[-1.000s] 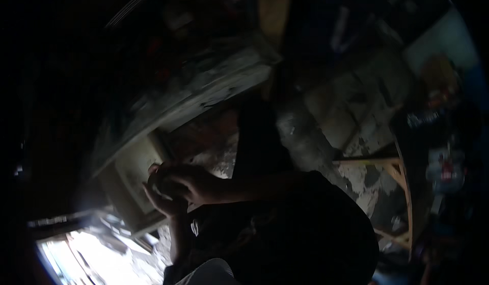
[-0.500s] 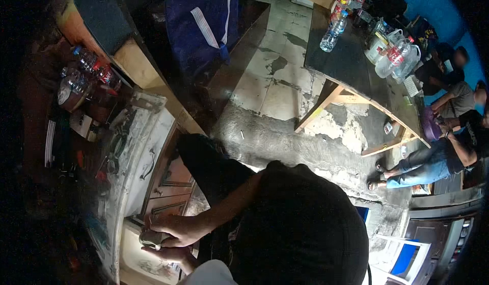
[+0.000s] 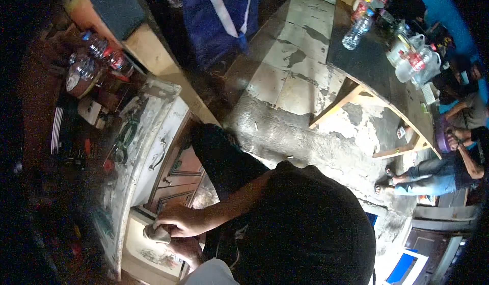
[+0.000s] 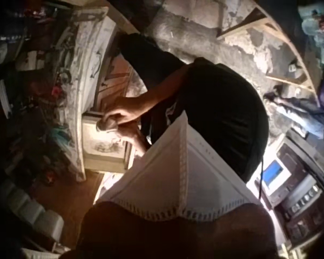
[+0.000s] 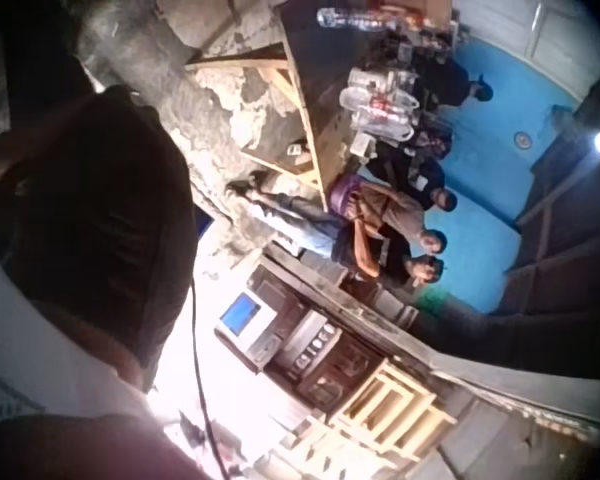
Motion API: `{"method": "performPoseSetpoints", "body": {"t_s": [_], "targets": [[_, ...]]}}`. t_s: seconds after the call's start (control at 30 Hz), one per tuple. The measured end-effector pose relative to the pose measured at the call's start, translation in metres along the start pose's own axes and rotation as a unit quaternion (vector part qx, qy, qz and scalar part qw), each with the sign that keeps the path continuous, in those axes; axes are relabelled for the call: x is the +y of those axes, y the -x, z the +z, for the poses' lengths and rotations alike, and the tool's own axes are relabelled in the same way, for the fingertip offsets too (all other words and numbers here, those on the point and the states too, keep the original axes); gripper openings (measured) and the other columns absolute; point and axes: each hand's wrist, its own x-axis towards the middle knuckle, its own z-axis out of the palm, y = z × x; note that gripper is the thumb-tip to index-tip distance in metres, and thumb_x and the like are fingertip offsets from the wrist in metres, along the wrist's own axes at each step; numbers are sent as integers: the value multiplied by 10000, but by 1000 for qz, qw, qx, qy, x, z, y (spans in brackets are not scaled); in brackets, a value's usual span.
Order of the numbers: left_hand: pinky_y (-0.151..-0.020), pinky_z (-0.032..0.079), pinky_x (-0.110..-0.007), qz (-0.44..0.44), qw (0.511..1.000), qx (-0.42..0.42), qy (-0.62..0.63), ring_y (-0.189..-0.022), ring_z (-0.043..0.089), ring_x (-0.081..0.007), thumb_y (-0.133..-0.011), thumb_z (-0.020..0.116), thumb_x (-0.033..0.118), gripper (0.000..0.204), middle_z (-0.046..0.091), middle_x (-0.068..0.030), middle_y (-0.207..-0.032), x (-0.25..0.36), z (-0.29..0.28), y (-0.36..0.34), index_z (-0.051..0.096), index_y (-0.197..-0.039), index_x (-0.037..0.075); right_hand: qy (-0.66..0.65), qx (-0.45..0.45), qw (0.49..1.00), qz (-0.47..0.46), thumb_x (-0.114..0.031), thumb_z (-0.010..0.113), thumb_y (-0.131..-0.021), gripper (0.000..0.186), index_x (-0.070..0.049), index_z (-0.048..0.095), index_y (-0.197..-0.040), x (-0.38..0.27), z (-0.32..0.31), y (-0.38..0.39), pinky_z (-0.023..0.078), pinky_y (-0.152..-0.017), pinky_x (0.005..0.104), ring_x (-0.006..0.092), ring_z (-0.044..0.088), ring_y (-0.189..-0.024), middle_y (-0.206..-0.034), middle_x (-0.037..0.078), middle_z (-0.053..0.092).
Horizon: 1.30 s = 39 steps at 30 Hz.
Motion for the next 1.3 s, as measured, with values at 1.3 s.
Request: {"method": "performPoseSetpoints", "body": {"t_s": [1.3], "targets": [[-921,506,-456,-28,998,-38,32,-1007,598,-283,-1105,405,230,257,621,-154,-1106,1,17,16,517,-1141,1,104,-77,992,-11,26,638,-832,373,-3,581,-1200,14,-19,-11,519,-912,455,411,649,-1054,-1131,210,635]]}}
